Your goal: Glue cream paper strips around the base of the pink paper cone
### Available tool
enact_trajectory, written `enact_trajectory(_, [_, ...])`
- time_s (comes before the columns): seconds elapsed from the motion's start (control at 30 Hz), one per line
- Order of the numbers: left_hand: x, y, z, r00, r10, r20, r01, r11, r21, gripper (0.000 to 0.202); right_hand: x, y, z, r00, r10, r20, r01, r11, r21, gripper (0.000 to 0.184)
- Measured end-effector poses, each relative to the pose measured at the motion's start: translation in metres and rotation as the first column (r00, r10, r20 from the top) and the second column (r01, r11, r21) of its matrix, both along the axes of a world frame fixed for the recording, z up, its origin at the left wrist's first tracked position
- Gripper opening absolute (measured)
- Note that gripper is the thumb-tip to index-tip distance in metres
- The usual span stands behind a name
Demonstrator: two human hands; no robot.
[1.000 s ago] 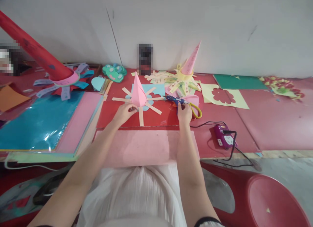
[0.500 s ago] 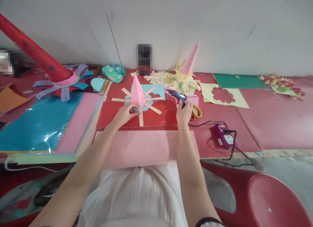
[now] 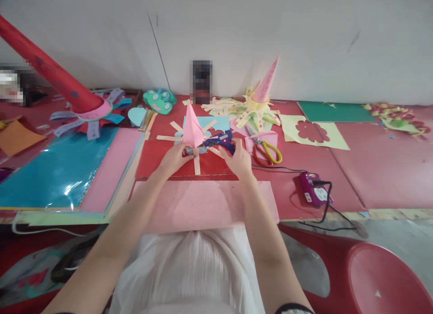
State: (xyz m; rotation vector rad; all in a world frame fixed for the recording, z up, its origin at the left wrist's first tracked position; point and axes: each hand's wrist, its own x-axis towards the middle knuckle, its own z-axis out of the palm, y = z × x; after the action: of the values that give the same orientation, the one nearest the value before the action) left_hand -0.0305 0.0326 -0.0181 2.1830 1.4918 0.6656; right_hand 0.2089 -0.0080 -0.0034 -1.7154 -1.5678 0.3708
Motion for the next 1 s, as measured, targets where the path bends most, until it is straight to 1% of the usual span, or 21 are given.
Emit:
enact_trajectory(0.13, [0.001, 0.001, -0.001, 0.999, -0.019, -0.037, 0.021, 0.999, 0.05, 0.025, -0.008, 0.0, 0.0, 0.997, 0.029, 0.067, -0.024, 0.997, -0.074, 0.065])
enact_trajectory(0.2, [0.0, 0.001, -0.001, 0.998, -0.036, -0.049, 0.039, 0.997, 0.065, 0.025, -0.009, 0.001, -0.003, 0.994, 0.041, 0.097, -0.031, 0.993, -0.11, 0.067])
enact_trajectory(0.27, [0.0, 0.001, -0.002, 0.997, -0.052, -0.056, 0.057, 0.995, 0.078, 0.024, -0.008, 0.003, -0.005, 0.992, 0.038, 0.119, -0.023, 0.992, -0.127, 0.062])
enact_trajectory(0.33, [0.001, 0.001, -0.001, 0.997, -0.057, -0.059, 0.062, 0.994, 0.088, 0.022, -0.009, 0.003, -0.007, 0.992, 0.02, 0.127, -0.006, 0.994, -0.112, 0.055])
enact_trajectory(0.4, [0.001, 0.001, -0.001, 0.997, -0.051, -0.058, 0.056, 0.994, 0.09, 0.022, -0.01, 0.003, -0.007, 0.992, -0.003, 0.127, 0.015, 0.996, -0.086, 0.052])
enact_trajectory(0.5, [0.002, 0.0, -0.002, 0.998, -0.048, -0.031, 0.05, 0.995, 0.081, 0.02, -0.012, 0.003, -0.006, 0.991, -0.014, 0.133, 0.027, 0.996, -0.089, 0.051])
enact_trajectory(0.67, [0.004, -0.002, -0.001, 0.997, -0.058, 0.054, 0.054, 0.996, 0.078, 0.022, -0.013, 0.001, -0.002, 0.992, -0.02, 0.122, 0.033, 0.993, -0.109, 0.053])
enact_trajectory(0.83, [0.003, -0.002, 0.002, 0.997, -0.06, 0.049, 0.058, 0.997, 0.052, 0.022, -0.013, 0.001, 0.002, 0.995, -0.035, 0.095, 0.047, 0.992, -0.119, 0.051])
enact_trajectory(1.0, [0.003, -0.001, 0.0, 0.996, -0.072, 0.05, 0.069, 0.996, 0.048, 0.018, -0.013, 0.002, 0.0, 0.993, -0.034, 0.113, 0.05, 0.989, -0.136, 0.048])
